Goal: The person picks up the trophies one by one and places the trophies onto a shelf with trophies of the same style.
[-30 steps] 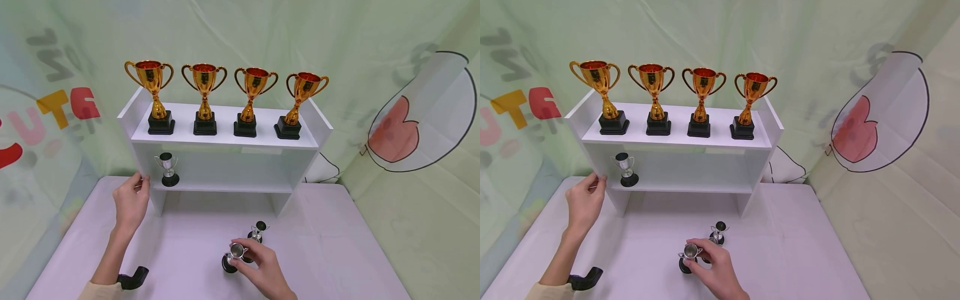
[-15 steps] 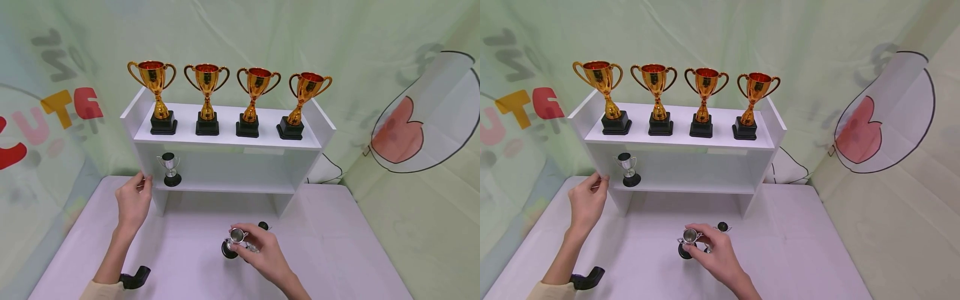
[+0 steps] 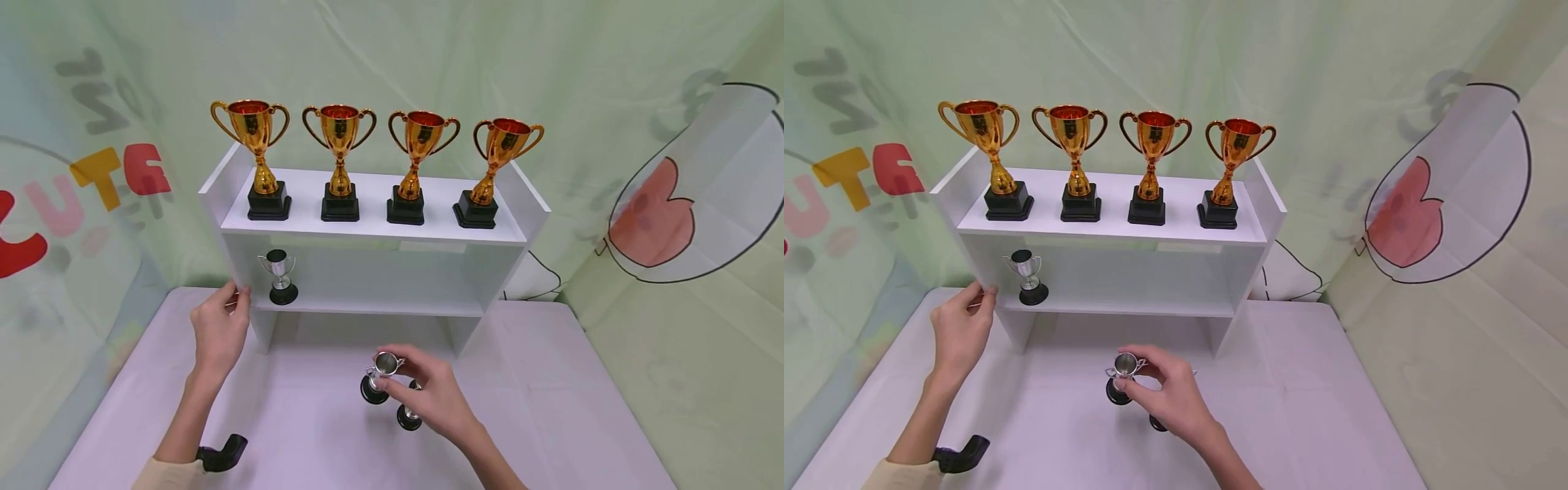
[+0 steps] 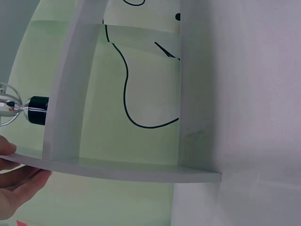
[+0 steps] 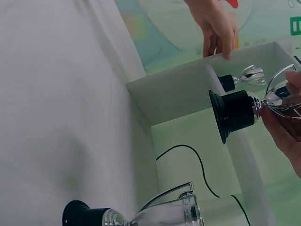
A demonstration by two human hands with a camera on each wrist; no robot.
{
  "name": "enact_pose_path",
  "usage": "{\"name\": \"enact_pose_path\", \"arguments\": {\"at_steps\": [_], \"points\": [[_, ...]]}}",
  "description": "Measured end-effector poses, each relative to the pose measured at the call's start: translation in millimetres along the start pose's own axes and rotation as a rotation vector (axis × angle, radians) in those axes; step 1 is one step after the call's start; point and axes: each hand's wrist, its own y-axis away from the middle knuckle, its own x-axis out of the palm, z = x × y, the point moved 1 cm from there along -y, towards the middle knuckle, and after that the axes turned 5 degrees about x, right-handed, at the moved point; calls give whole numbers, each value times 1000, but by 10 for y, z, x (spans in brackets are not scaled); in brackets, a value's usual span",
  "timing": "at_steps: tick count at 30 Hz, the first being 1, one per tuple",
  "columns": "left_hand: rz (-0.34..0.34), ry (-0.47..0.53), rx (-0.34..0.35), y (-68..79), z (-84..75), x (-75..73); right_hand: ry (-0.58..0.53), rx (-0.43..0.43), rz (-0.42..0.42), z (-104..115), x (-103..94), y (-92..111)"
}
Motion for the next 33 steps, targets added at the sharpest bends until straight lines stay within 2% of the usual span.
{"name": "enact_pose_path", "arguments": {"at_steps": [9, 18, 28, 33], "points": [[-16, -2, 10, -5, -16, -4, 9, 3, 1, 86, -10, -167], [-10, -6, 12, -7, -15, 3, 27, 2, -19, 226, -136, -358], [1, -1, -1, 4, -14, -3, 81, 165, -16, 307, -137, -529], [2, 1, -6, 10, -17, -4, 80, 185, -16, 330, -112, -643]]}}
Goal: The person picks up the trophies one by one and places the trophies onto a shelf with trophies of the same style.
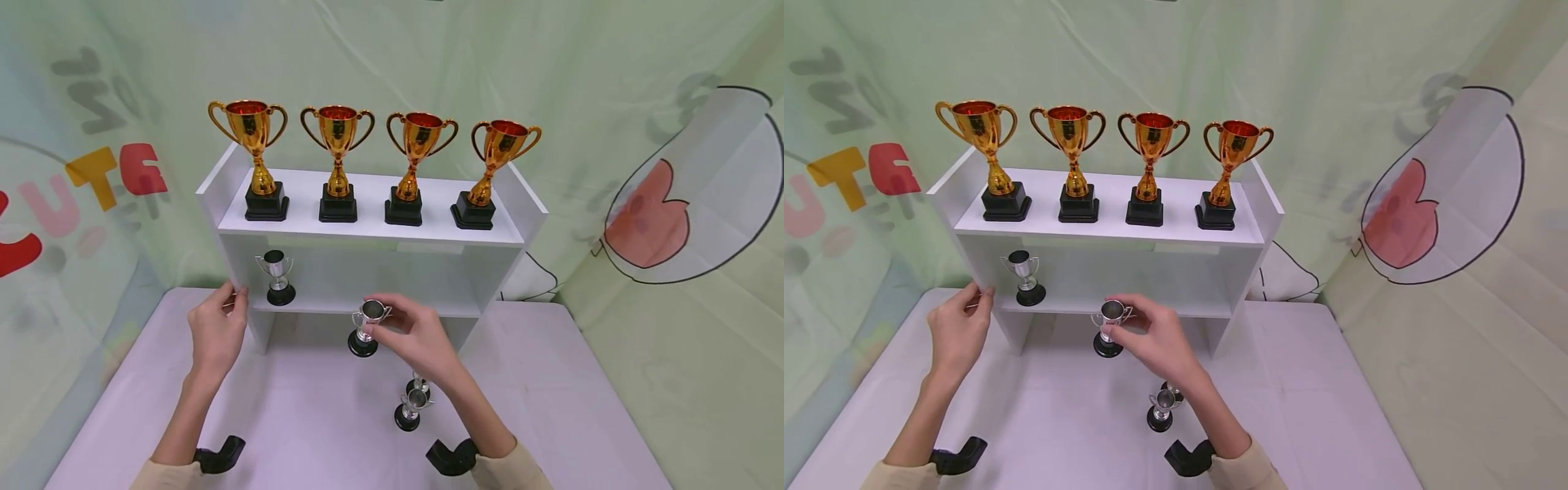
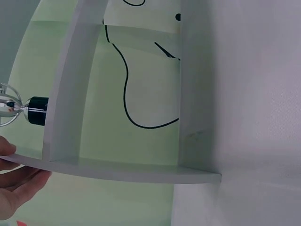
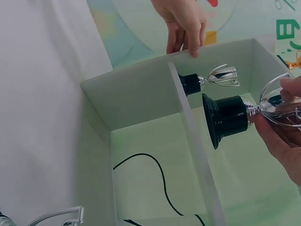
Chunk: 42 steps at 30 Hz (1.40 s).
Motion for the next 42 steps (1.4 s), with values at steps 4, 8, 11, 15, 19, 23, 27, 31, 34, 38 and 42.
{"name": "enact_pose_path", "arguments": {"at_steps": [4, 8, 11, 15, 19, 23, 27, 31, 34, 38, 42], "points": [[2, -8, 3, -1, 3, -7, 14, 3, -11, 26, 18, -84], [4, -18, 4, -4, 6, -14, 14, 9, -5, 36, 34, -168], [4, -23, 4, -7, 5, -20, 8, 17, -1, 38, 40, -232], [2, -19, 9, -18, -1, -21, 19, 31, -1, 44, 43, -311], [-3, -11, 14, -28, -7, -16, 35, 27, 2, 61, 53, -387], [-2, -1, 12, -32, -6, -10, 40, 19, 3, 86, 80, -458], [1, -6, 11, -32, -1, -10, 43, 21, 12, 103, 125, -525], [4, -16, 11, -23, 2, -17, 39, 27, 22, 104, 174, -596], [4, -11, 7, -19, 5, -16, 38, 30, 19, 108, 200, -645], [3, -4, 6, -15, 6, -10, 36, 18, 18, 106, 222, -692], [8, -9, 13, -15, 6, -7, 24, 12, 4, 89, 232, -729]]}}
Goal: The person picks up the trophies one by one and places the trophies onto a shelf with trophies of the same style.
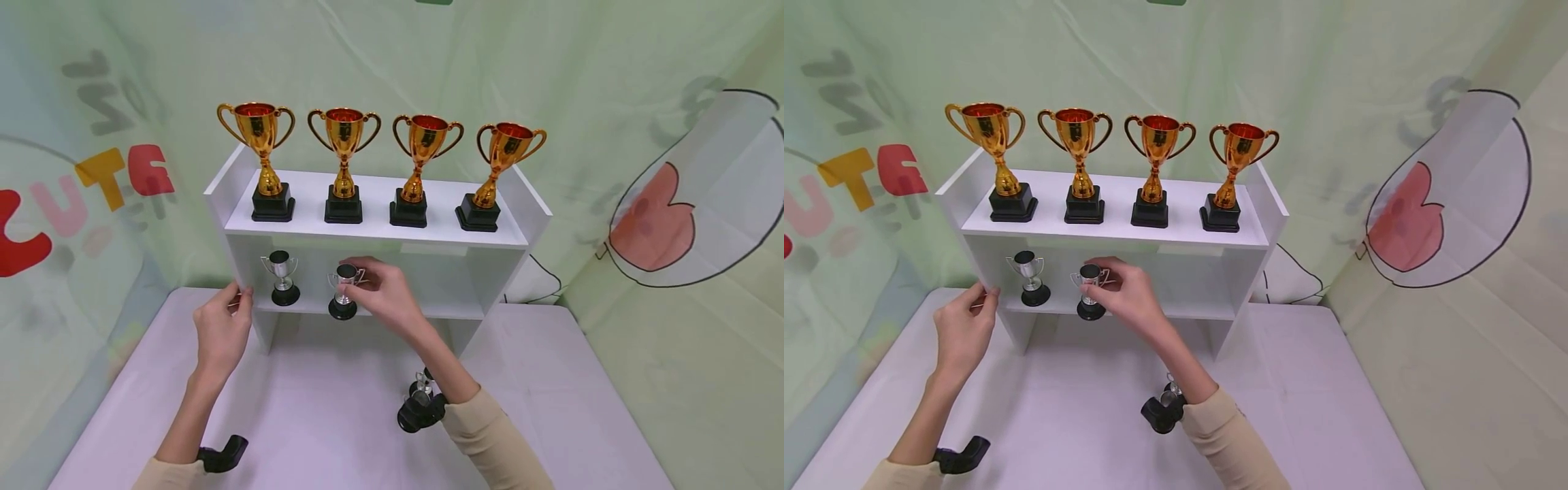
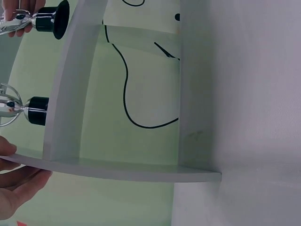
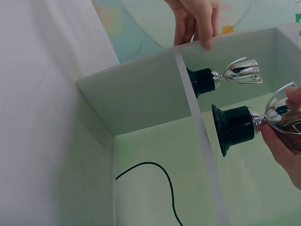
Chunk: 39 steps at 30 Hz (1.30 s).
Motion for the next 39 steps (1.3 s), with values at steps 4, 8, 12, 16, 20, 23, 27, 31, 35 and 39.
{"name": "enact_pose_path", "arguments": {"at_steps": [4, 8, 12, 16, 20, 23, 27, 31, 35, 39], "points": [[-1, -1, 1, 0, 6, 3, -4, 0, -25, -24, 14, -48], [0, -4, 0, 7, 14, 0, 15, 1, -51, -54, 33, -95], [3, -8, -2, 16, 20, -1, 25, 13, -69, -68, 48, -121], [6, -13, -4, 18, 19, 3, 29, 18, -81, -84, 62, -143], [11, -20, -1, 15, 21, 9, 30, 20, -95, -99, 68, -157], [11, -26, 1, 13, 22, 14, 31, 22, -101, -115, 73, -165], [11, -31, 4, 11, 26, 18, 34, 16, -109, -125, 79, -175], [10, -30, 4, 12, 27, 15, 37, 14, -113, -126, 88, -186], [6, -25, 9, 10, 25, 9, 45, 19, -117, -129, 99, -190], [7, -16, 15, 10, 26, 2, 48, 15, -119, -128, 110, -190]]}}
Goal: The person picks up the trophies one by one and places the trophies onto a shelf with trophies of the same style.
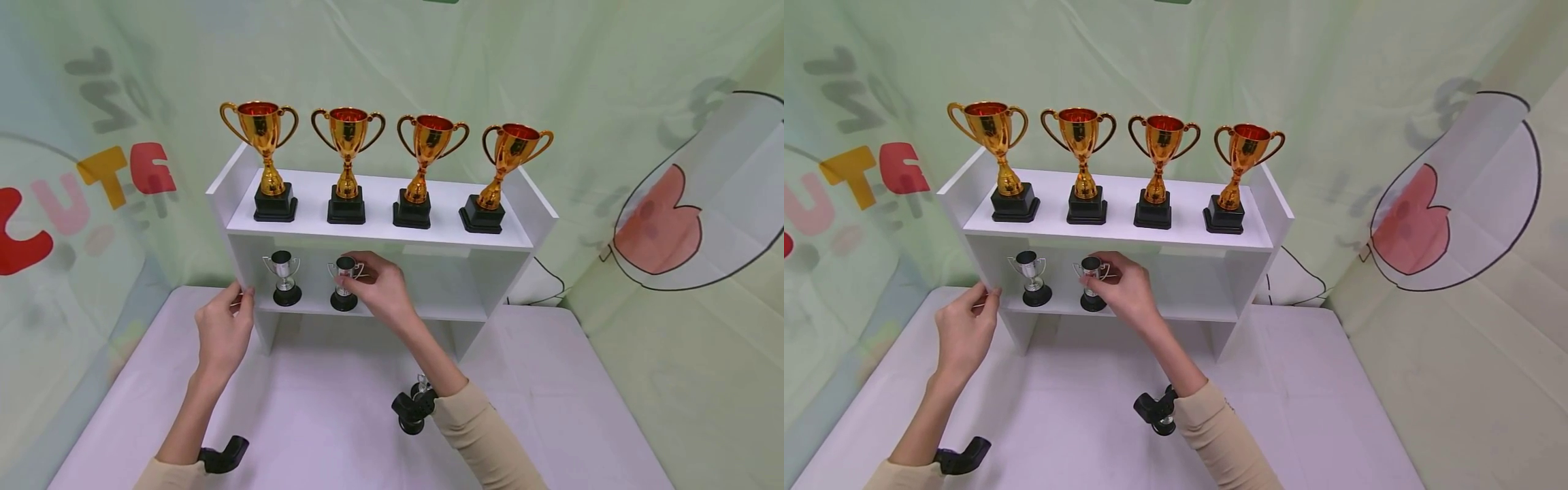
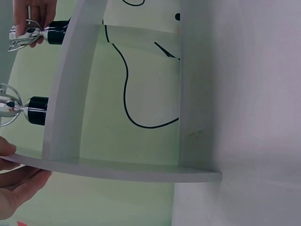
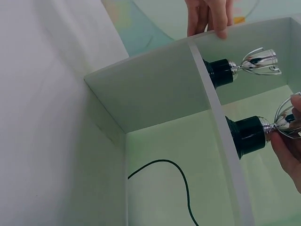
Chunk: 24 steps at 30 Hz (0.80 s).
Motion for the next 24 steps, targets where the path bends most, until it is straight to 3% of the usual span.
{"name": "enact_pose_path", "arguments": {"at_steps": [19, 24], "points": [[2, -3, 7, 9, -21, 2, -65, 47, 18, -80, -84, 39], [-5, -7, 10, -2, -18, 0, -93, 27, 11, -100, -173, 87]]}}
